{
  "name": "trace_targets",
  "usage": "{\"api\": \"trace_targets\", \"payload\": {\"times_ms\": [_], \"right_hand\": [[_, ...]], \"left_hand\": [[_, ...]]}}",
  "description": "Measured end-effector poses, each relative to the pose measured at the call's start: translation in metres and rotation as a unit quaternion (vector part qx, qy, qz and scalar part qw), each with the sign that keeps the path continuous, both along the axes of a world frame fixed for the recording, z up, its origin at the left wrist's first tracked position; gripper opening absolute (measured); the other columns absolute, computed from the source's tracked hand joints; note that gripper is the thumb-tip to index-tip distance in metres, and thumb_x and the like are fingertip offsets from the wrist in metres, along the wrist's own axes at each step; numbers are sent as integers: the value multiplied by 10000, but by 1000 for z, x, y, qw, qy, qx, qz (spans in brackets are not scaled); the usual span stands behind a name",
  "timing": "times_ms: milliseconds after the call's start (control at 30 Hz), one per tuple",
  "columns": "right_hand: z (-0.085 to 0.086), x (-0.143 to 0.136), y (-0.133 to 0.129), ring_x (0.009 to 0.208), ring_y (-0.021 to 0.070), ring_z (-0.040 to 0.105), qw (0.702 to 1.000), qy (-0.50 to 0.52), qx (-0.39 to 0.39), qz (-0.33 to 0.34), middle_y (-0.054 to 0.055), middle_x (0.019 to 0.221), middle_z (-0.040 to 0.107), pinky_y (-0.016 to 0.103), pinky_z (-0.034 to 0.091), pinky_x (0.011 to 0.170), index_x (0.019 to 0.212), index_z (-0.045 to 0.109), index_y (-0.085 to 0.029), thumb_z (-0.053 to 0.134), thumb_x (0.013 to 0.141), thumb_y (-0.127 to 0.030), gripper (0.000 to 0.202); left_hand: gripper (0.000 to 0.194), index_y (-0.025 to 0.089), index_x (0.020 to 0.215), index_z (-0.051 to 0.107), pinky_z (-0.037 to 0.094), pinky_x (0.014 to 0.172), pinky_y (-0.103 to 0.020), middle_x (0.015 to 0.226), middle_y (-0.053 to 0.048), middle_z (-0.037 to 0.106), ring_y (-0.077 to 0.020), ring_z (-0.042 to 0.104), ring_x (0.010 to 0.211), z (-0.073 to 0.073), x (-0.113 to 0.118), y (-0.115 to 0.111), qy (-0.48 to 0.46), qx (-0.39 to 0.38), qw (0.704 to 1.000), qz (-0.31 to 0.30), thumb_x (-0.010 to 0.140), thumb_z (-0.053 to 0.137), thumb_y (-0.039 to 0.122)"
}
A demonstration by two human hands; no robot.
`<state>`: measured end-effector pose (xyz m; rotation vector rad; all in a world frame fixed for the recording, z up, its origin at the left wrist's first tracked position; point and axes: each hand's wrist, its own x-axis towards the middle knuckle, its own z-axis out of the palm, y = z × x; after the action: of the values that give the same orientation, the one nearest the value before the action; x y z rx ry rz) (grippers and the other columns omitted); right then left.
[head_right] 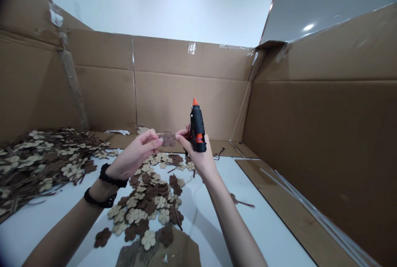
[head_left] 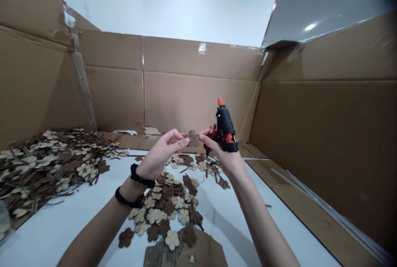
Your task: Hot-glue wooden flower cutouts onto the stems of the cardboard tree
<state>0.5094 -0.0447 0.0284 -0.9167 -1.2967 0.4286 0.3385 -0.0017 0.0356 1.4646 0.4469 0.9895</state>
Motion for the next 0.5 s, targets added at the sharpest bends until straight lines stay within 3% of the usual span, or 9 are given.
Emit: {"api": "trace_targets", "payload": {"times_ms": [200,400,500], "right_hand": [[2,-7,-3,771,134,584,999,26,14,12,-22,795,632,311,434,802,863,482,-224,697,738,-264,252],[5,-16,-9,761,124,590,999,39,5,31,-32,785,638,299,442,797,872,465,-228,682,746,-235,251],[6,-19,-11,774,128,592,998,46,2,30,-28,792,635,303,447,805,868,471,-226,682,744,-241,245]], "left_hand": [[326,179,745,452,446,657,-218,916,-18,629,-128,596,850,-8,9,-2,-71,-61,996,-11,720,729,349],[288,166,724,474,450,571,-183,846,0,594,-91,559,747,-10,14,-6,-127,-51,991,7,732,722,311],[276,163,719,468,462,608,-199,794,17,590,-64,549,637,-10,16,-7,-126,-37,991,27,736,708,296]]}}
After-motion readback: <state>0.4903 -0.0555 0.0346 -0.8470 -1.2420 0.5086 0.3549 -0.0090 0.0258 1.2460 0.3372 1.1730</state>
